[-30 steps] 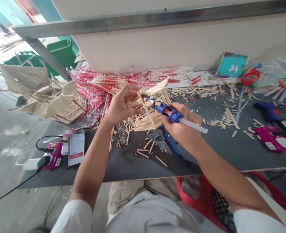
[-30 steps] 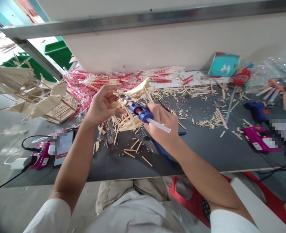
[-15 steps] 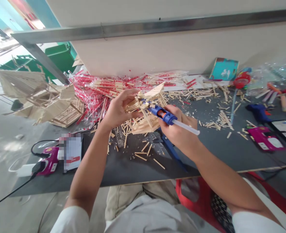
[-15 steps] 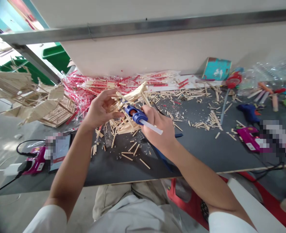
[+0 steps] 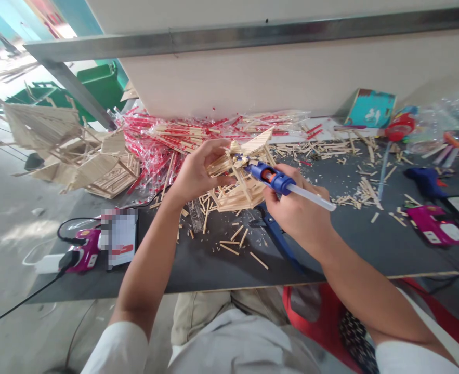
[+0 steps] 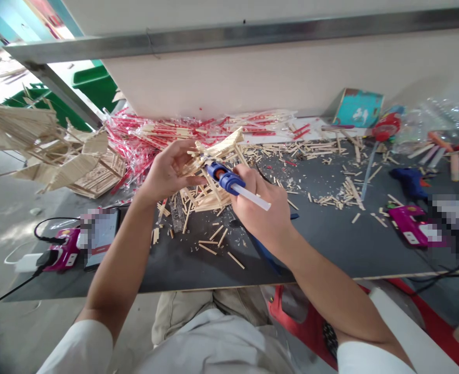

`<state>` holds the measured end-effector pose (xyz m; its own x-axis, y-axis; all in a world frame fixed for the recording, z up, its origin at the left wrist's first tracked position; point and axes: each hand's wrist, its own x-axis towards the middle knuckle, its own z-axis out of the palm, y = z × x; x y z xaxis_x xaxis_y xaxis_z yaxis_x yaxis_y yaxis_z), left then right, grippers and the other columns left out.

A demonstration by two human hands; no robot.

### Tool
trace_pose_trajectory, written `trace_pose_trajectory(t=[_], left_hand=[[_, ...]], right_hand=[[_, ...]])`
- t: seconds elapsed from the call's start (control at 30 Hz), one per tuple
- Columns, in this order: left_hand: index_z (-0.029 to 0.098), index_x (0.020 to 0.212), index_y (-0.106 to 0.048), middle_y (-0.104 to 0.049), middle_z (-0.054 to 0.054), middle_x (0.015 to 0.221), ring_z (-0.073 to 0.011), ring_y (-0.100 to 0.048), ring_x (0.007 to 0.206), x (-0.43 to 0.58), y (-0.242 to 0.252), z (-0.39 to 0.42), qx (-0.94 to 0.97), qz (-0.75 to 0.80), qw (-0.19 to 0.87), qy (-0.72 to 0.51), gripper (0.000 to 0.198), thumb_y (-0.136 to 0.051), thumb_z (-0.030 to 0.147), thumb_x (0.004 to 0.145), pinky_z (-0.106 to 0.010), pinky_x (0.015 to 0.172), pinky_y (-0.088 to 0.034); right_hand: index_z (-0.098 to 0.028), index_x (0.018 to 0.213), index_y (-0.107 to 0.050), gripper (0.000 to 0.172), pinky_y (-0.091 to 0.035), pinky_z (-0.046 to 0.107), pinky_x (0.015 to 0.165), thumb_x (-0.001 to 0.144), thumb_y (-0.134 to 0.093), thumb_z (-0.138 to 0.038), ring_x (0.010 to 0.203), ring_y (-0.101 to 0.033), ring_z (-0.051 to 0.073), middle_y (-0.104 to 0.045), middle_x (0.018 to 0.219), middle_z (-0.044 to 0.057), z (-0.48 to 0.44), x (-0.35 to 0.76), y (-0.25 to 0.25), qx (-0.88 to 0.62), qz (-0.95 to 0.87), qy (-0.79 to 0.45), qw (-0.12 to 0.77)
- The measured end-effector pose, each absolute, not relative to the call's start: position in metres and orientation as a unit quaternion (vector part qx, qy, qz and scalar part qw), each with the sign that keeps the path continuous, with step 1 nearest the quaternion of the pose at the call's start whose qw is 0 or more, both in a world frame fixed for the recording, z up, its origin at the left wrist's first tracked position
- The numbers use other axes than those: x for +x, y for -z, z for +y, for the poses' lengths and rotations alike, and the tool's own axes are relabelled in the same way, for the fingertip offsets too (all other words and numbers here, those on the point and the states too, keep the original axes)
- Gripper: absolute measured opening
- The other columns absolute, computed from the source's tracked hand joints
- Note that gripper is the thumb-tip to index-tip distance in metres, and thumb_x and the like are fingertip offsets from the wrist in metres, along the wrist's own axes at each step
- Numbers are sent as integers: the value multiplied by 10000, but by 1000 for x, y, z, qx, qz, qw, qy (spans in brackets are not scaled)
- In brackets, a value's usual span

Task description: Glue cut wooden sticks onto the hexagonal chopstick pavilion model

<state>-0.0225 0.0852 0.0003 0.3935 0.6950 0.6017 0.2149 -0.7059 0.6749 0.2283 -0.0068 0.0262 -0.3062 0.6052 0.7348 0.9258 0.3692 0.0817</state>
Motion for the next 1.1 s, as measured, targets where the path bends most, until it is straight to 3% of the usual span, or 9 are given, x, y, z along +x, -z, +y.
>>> trace_pose_trajectory(t=[0.23, 0.67, 0.8, 0.97, 1.1], left_hand=[[250, 1446, -529, -689, -119, 1303, -266, -703, 1240, -22, 1, 84, 776, 315, 280, -469, 843, -948, 442, 740, -416, 1099, -604], [221, 1413, -556, -685, -131, 1298, -270, -702, 1214, -21, -8, 80, 780, 313, 284, -462, 819, -947, 451, 731, -421, 1054, -619], [231, 1408, -561, -671, -132, 1337, -257, -696, 1222, -22, -10, 80, 772, 311, 305, -462, 812, -942, 479, 734, -393, 1065, -614], [252, 1451, -530, -676, -120, 1319, -246, -694, 1229, -23, -13, 78, 785, 305, 297, -450, 858, -933, 518, 741, -356, 1050, -620], [244, 1408, -578, -691, -114, 1280, -242, -707, 1203, -24, -16, 75, 795, 292, 283, -450, 807, -928, 540, 744, -344, 1016, -630]], right_hand=[[-155, 1245, -624, 297, -455, 311, 566, 955, -578, -198, 715, -711, 193, -786, 1090, 107, -10, 228, -26, -526, -766, 245, 276], [-173, 1141, -669, 199, -531, 304, 617, 971, -628, -267, 788, -754, 209, -788, 1079, 102, -14, 231, -20, -518, -744, 237, 348], [-162, 1020, -722, 241, -508, 310, 575, 955, -684, -390, 697, -721, 222, -778, 921, 118, -22, 239, -18, -543, -704, 240, 390], [-217, 645, -637, 449, -503, 358, 577, 878, -747, -585, 551, -646, 241, -622, 559, 70, -28, 266, -13, -610, -650, 191, 412], [-232, 609, -623, 469, -514, 380, 603, 838, -766, -614, 510, -618, 227, -621, 535, 44, -21, 291, -8, -670, -573, 17, 471]])
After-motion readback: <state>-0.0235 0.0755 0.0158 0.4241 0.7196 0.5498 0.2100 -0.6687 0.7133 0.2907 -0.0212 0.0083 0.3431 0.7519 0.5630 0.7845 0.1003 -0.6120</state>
